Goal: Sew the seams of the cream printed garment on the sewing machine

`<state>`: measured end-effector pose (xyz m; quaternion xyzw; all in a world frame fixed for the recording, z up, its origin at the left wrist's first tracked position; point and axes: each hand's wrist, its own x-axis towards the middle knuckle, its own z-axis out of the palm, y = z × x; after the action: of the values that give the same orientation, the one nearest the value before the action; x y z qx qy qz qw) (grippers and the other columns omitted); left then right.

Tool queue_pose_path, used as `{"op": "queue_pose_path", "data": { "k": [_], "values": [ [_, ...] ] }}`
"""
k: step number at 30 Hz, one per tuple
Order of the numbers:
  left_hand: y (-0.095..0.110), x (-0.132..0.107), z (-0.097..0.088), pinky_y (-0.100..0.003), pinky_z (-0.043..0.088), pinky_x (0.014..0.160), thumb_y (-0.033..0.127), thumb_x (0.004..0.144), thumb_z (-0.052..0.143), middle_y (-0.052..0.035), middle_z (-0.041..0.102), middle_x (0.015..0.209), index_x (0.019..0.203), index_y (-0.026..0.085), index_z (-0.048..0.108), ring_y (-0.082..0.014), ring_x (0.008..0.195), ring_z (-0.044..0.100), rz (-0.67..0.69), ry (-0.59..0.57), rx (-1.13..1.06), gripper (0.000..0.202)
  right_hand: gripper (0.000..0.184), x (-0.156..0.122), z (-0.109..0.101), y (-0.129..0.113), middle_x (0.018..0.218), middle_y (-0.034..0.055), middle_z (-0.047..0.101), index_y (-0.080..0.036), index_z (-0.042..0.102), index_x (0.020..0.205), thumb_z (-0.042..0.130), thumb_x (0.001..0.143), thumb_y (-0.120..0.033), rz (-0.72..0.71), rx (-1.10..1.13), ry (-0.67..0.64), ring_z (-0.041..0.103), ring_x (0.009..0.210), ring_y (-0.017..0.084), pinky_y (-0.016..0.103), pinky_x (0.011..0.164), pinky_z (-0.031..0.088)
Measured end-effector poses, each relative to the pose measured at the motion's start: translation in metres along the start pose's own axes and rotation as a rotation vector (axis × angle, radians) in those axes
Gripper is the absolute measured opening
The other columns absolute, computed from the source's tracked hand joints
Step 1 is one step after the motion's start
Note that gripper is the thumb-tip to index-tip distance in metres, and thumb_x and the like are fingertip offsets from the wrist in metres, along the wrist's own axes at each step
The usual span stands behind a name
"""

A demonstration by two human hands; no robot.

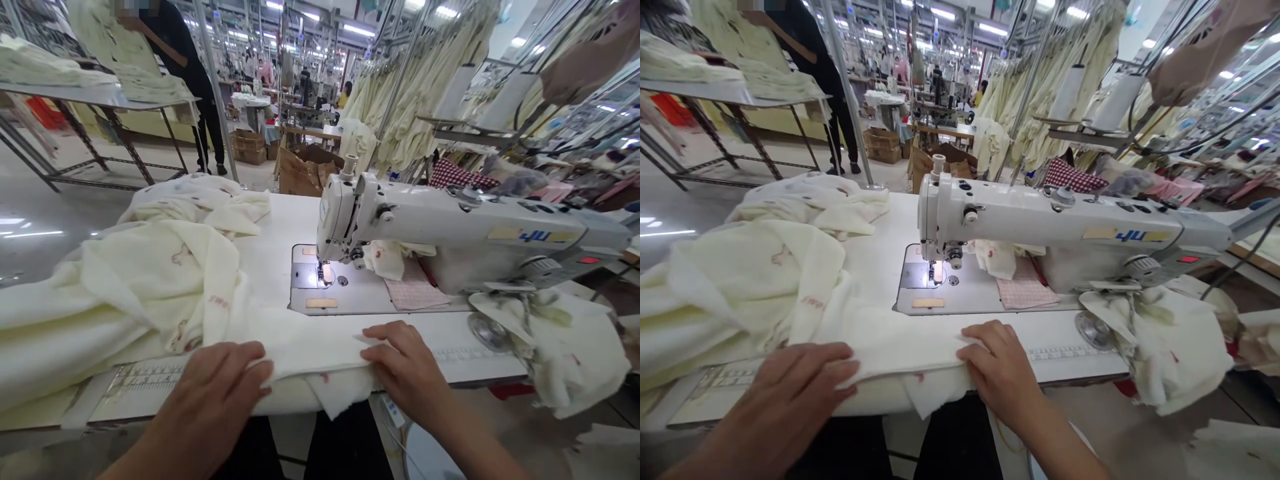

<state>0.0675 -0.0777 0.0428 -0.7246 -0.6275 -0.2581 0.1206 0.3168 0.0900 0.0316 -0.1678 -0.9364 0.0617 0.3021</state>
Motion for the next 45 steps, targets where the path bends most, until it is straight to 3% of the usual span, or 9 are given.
{"op": "queue_pose_path", "data": {
  "k": [5,9,15,20,24,29,33,37,45],
  "values": [
    [-0.03,-0.002,-0.016,-0.037,0.047,0.082,0.026,0.087,0.041,0.004,0.061,0.108,0.101,0.036,0.054,-0.0221,0.1,0.055,-0.315,-0.068,-0.215,0.022,0.023,0.002,-0.006,-0.021,0.098,0.005,0.068,-0.02,0.053,0.096,0.044,0.084,-0.002,-0.077,0.424,-0.142,0.06,0.084,0.014,0.029,0.074,0.046],
    [-0.028,0.009,-0.026,-0.034,0.05,0.079,0.026,0.085,0.042,0.0048,0.062,0.105,0.101,0.039,0.054,-0.0212,0.102,0.055,-0.269,-0.043,-0.204,0.024,0.023,0.006,-0.01,-0.018,0.095,0.0044,0.071,-0.021,0.051,0.098,0.043,0.086,-0.003,-0.041,0.393,-0.088,0.063,0.079,0.013,0.027,0.069,0.047],
    [0.0,0.027,-0.026,-0.02,0.048,0.055,0.021,0.088,0.037,0.0006,0.061,0.077,0.086,0.027,0.056,-0.0127,0.067,0.058,-0.223,-0.178,-0.346,0.02,0.026,-0.002,-0.012,-0.007,0.103,0.0063,0.07,-0.022,0.052,0.095,0.041,0.083,-0.002,-0.004,0.311,-0.067,0.065,0.084,0.015,0.029,0.073,0.05],
    [-0.01,0.049,-0.046,-0.017,0.047,0.055,0.032,0.091,0.038,0.0047,0.06,0.07,0.086,0.026,0.054,-0.0109,0.062,0.057,-0.32,-0.233,-0.381,0.017,0.005,-0.009,-0.012,-0.025,0.08,0.001,0.067,-0.024,0.054,0.09,0.049,0.091,-0.026,0.461,0.755,-0.186,0.062,0.069,0.013,0.023,0.061,0.049],
    [-0.011,0.082,-0.064,-0.023,0.044,0.058,0.03,0.092,0.032,0.0035,0.061,0.078,0.088,0.026,0.053,-0.0144,0.069,0.055,-0.267,-0.166,-0.185,0.022,0.044,-0.018,-0.007,-0.054,0.057,-0.0074,0.044,-0.029,0.043,0.114,0.053,0.083,-0.059,0.656,1.335,-0.36,0.043,0.043,0.007,0.017,0.042,0.033],
    [-0.025,0.138,0.005,-0.039,0.04,0.07,0.005,0.076,0.038,-0.0045,0.062,0.076,0.074,0.019,0.056,-0.0228,0.077,0.055,-0.051,-0.477,0.104,0.024,0.036,-0.02,0.008,-0.042,0.07,-0.0006,0.057,-0.029,0.035,0.13,0.041,0.095,-0.035,0.391,0.602,-0.183,0.052,0.054,0.013,0.023,0.05,0.043],
    [-0.033,0.157,0.07,-0.043,0.04,0.079,0.009,0.081,0.043,-0.0073,0.064,0.084,0.081,0.017,0.061,-0.0239,0.085,0.058,-0.088,-0.466,0.11,0.02,0.025,-0.008,0.012,-0.006,0.086,0.0093,0.062,-0.019,0.055,0.112,0.044,0.09,-0.016,0.101,0.105,-0.135,0.056,0.075,0.02,0.032,0.063,0.049],
    [-0.023,0.143,0.074,-0.046,0.038,0.088,0.012,0.086,0.044,-0.0111,0.061,0.105,0.101,0.015,0.06,-0.0272,0.102,0.053,-0.172,-0.363,0.142,0.022,0.022,0.004,0.007,0.009,0.114,0.0099,0.063,-0.017,0.059,0.106,0.051,0.087,-0.013,-0.103,0.098,-0.193,0.054,0.09,0.021,0.036,0.073,0.047],
    [-0.014,0.083,0.084,-0.049,0.035,0.101,0.039,0.09,0.048,-0.0138,0.049,0.136,0.123,0.013,0.054,-0.0301,0.124,0.044,0.0,-0.308,0.172,0.043,0.017,0.005,0.002,0.01,0.107,0.0057,0.069,-0.017,0.062,0.102,0.054,0.089,-0.024,-0.133,0.119,-0.271,0.056,0.087,0.019,0.034,0.071,0.045]
  ]
}}
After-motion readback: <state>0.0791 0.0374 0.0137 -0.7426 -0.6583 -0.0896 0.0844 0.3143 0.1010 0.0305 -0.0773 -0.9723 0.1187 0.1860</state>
